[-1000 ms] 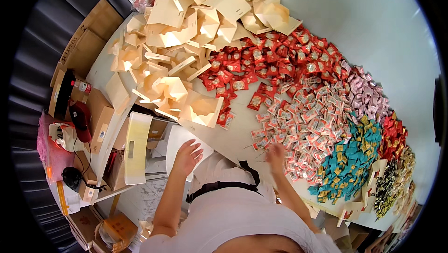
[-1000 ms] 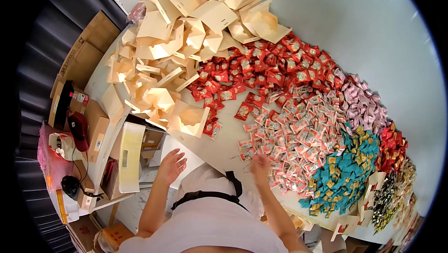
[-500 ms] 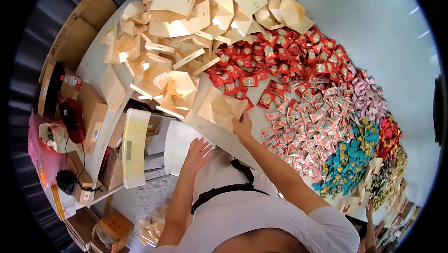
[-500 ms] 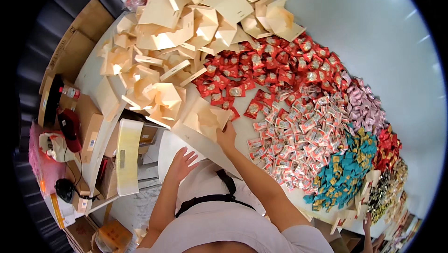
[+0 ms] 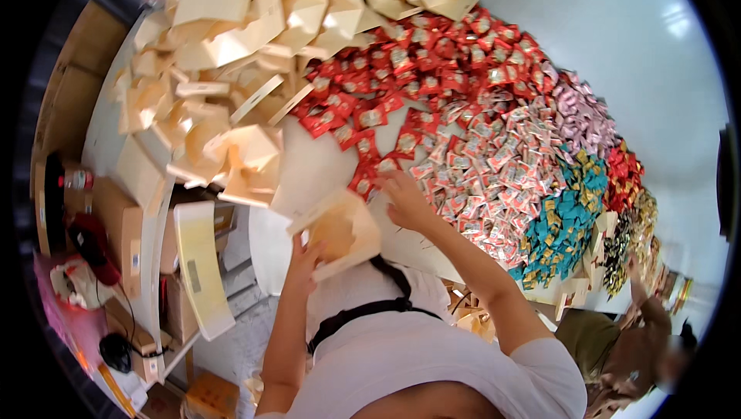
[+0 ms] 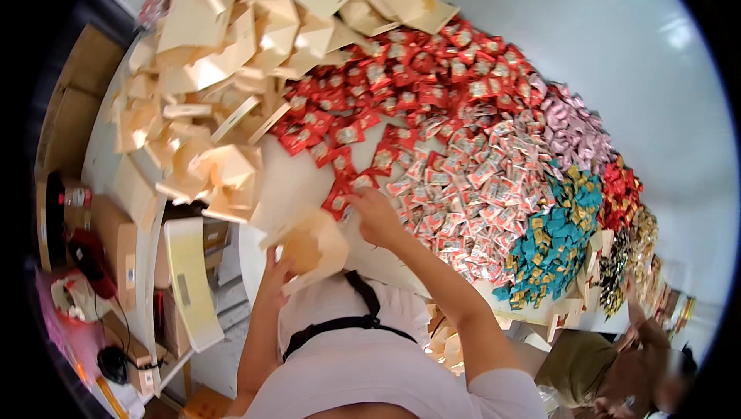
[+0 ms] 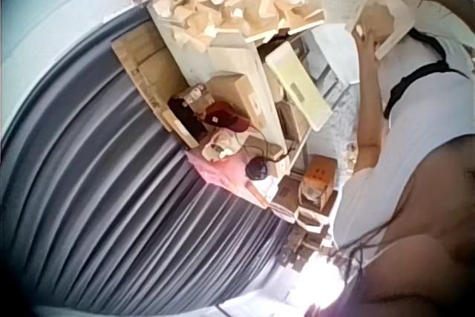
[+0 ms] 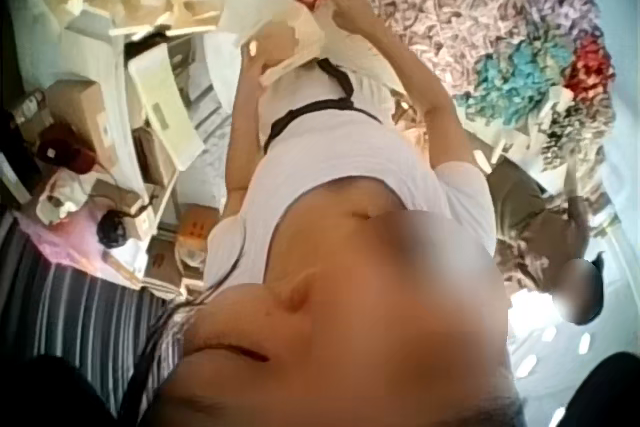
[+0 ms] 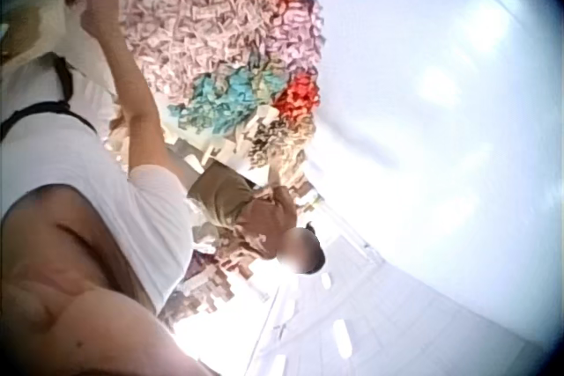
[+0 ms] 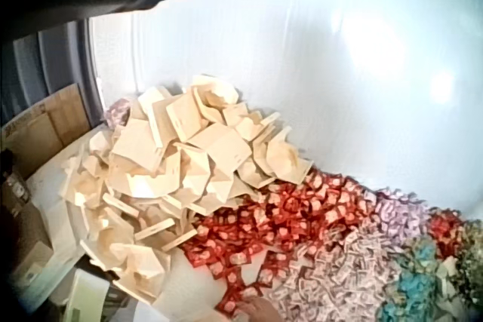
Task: The person picks up small colored packets and places them into a small cream-colored box, then puts the filled box aside and starts the next one.
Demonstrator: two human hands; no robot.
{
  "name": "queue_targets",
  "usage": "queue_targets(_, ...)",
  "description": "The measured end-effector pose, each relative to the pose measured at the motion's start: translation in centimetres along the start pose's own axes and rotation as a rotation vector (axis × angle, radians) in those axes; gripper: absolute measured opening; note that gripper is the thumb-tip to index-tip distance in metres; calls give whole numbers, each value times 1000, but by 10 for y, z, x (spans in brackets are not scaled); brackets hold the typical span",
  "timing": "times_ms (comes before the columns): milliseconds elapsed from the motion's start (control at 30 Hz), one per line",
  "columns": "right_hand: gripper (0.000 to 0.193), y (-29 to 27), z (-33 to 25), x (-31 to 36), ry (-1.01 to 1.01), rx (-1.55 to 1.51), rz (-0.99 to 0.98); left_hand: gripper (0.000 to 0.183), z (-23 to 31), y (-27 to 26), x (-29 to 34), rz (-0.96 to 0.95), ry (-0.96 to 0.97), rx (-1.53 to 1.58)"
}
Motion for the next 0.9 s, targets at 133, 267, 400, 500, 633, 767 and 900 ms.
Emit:
queue_targets(133, 34, 26, 45, -37, -146, 493, -128, 66, 9, -9, 18, -14, -8, 109)
queue_targets(267, 34, 10, 56, -52, 182, 215, -113, 59, 19, -5, 18, -56, 25, 115)
queue_targets(400, 44, -41, 76, -37, 502, -334, 595, 58, 33, 16, -2, -103, -30, 72)
queue_targets(500, 53, -133, 102, -20, 693, -1348, 1032, 56, 43, 32, -16, -140, -44, 46)
queue_targets(633, 23, -187, 171, -13, 583, -1193, 1329, 53, 60, 56, -34, -189, -106, -26)
queue_targets(767, 51, -195, 230, -62, 893, -55, 1647, 51, 72, 66, -39, -146, -83, -59)
queue_targets(900, 66, -216, 243, -100, 1032, -256, 1604, 48, 73, 47, -26, -95, -47, -96)
Point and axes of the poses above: each hand's wrist, its own x-axis away from the middle knuckle, its own y-axis out of the palm, z = x × y, the point moved 1 cm from there along -x, towards the middle knuckle, and after that the axes turned 14 degrees about -x, right-handed, at the moved point
